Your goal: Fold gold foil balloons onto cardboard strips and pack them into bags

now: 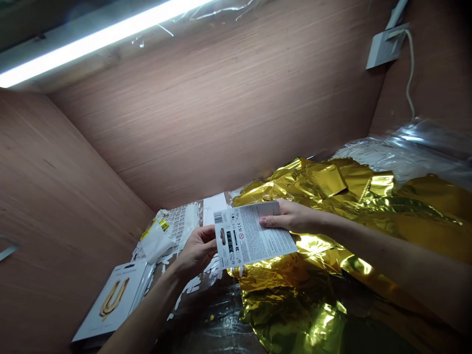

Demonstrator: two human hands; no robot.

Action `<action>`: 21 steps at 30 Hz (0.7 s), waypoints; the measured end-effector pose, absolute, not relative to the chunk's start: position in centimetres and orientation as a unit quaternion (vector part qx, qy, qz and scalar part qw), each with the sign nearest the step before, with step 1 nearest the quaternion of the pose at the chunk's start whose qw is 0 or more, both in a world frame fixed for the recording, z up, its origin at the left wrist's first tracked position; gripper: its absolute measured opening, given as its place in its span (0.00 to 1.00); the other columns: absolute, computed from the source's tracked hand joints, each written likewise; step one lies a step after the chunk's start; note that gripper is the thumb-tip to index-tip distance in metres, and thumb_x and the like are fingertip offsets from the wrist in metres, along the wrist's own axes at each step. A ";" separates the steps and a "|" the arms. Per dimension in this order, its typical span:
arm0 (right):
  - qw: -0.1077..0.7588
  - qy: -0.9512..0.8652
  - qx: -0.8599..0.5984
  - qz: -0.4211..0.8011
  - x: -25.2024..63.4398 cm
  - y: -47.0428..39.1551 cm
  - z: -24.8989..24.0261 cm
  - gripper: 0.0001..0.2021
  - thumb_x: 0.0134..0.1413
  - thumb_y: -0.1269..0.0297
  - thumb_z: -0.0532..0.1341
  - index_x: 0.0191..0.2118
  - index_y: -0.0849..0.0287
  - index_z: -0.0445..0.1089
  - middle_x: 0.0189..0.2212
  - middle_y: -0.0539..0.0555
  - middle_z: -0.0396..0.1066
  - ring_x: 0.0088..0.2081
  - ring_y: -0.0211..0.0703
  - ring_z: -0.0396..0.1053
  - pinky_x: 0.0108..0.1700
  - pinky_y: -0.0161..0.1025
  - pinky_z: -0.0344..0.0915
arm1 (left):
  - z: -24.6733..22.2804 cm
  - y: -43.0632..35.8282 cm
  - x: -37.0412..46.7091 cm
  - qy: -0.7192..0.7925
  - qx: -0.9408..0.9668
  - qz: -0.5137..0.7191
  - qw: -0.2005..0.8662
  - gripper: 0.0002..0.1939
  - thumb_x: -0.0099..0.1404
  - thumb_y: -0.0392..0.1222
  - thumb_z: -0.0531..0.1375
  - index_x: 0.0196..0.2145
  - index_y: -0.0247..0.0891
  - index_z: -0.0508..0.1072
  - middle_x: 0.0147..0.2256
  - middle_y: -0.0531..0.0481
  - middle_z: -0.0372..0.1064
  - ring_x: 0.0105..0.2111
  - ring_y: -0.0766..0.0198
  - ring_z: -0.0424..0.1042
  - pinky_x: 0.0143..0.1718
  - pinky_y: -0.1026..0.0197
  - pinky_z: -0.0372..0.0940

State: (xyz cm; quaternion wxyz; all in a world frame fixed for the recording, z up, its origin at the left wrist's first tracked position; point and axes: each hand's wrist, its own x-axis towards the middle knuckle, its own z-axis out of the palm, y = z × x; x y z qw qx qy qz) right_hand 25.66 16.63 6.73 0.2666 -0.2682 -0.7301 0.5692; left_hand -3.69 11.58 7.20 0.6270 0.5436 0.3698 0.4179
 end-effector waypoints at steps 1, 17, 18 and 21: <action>0.270 -0.724 -0.265 0.577 25.6 16.6 6.9 0.17 0.59 0.50 0.66 0.35 0.61 0.70 0.25 0.50 0.67 0.24 0.36 0.67 0.23 0.33 0.66 | 7.1 11.6 -3.6 0.374 0.544 0.421 0.623 0.14 0.56 0.44 0.75 0.37 0.33 0.83 0.33 0.42 0.80 0.29 0.62 0.77 0.34 0.62 0.70; 0.759 -0.411 -0.224 0.453 34.4 19.2 16.8 0.12 0.60 0.63 0.66 0.31 0.56 0.62 0.19 0.43 0.58 0.17 0.30 0.55 0.15 0.29 0.52 | 8.2 16.0 -3.5 0.571 0.730 0.155 0.342 0.26 0.65 0.64 0.60 0.37 0.36 0.81 0.33 0.43 0.79 0.27 0.59 0.76 0.21 0.65 0.62; 0.762 -0.412 -0.220 0.450 34.4 18.9 17.0 0.12 0.61 0.63 0.66 0.31 0.56 0.62 0.19 0.43 0.58 0.17 0.30 0.55 0.15 0.29 0.53 | 8.1 17.4 -2.7 0.565 0.736 0.153 0.340 0.24 0.64 0.62 0.61 0.37 0.36 0.81 0.36 0.42 0.79 0.29 0.58 0.77 0.22 0.65 0.63; 0.761 -0.414 -0.212 0.452 33.9 18.1 17.6 0.12 0.61 0.61 0.65 0.31 0.57 0.63 0.19 0.42 0.59 0.16 0.29 0.56 0.15 0.29 0.54 | 7.6 22.7 -0.9 0.634 0.695 0.194 0.279 0.17 0.61 0.55 0.65 0.33 0.36 0.79 0.33 0.43 0.79 0.26 0.60 0.76 0.23 0.64 0.65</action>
